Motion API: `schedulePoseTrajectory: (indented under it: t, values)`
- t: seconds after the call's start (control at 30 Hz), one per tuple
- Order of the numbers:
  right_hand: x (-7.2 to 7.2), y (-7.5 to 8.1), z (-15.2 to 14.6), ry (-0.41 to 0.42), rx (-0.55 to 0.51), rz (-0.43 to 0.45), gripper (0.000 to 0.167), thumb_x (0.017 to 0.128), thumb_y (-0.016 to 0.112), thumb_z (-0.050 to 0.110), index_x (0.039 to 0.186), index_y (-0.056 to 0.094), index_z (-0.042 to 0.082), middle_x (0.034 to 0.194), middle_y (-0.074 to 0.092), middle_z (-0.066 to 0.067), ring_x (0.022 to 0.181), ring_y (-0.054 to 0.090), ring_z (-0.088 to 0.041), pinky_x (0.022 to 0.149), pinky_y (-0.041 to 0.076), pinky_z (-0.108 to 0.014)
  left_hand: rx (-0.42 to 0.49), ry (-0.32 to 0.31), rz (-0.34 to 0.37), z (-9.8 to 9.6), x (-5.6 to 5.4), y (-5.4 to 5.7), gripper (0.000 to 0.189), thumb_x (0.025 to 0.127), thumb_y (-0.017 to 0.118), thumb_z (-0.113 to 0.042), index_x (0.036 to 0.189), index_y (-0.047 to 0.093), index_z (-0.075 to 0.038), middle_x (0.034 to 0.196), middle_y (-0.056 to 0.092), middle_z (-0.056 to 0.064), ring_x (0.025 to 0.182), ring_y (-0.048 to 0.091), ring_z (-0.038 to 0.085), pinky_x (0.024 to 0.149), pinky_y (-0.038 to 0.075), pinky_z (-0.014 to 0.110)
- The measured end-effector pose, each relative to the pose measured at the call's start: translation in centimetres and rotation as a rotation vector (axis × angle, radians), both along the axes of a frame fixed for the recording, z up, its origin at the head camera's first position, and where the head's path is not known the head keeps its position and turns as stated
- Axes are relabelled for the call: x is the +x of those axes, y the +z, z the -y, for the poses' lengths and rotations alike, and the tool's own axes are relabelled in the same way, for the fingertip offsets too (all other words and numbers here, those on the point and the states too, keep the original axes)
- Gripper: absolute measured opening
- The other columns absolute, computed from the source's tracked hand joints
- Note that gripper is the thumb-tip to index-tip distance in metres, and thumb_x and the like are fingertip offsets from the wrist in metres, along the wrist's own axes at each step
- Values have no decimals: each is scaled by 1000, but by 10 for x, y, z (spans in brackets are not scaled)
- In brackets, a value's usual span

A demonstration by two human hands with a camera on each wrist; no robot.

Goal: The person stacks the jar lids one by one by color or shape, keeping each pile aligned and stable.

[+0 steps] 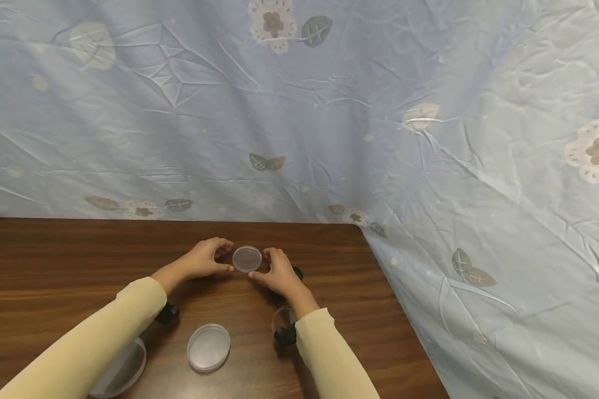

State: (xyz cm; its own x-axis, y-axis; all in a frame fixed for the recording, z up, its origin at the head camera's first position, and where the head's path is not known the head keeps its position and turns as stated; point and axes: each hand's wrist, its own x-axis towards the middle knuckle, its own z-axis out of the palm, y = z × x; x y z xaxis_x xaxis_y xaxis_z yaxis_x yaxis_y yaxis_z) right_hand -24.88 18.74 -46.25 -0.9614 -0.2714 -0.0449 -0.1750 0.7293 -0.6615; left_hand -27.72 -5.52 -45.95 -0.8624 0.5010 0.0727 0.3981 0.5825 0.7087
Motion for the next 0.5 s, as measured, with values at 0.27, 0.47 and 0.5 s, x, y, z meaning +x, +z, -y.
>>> schedulePoseTrajectory:
  t: [0.27,0.47,0.5]
  values:
    - [-10,-7,7,-3,15,17,75,91,83,29,147,47,-7,145,55,-25,130,60,-40,111,53,-50,-7,-2,-9,-4,-6,-10,67,88,82,-15,140,52,16,133,61,31,127,59,46,113,50,56]
    - [-12,-7,13,-15,34,0,73,91,84,28,145,49,-8,139,57,-24,125,62,-38,108,56,-48,-8,-5,-33,-8,-9,-19,65,88,82,-14,139,53,15,129,63,29,115,63,41,104,56,52]
    - [-12,-7,13,-21,36,0,73,91,83,28,145,49,-7,138,57,-24,125,62,-37,108,55,-47,-7,-5,-32,-9,-9,-19,65,88,82,-13,139,54,14,129,63,29,114,63,40,103,56,51]
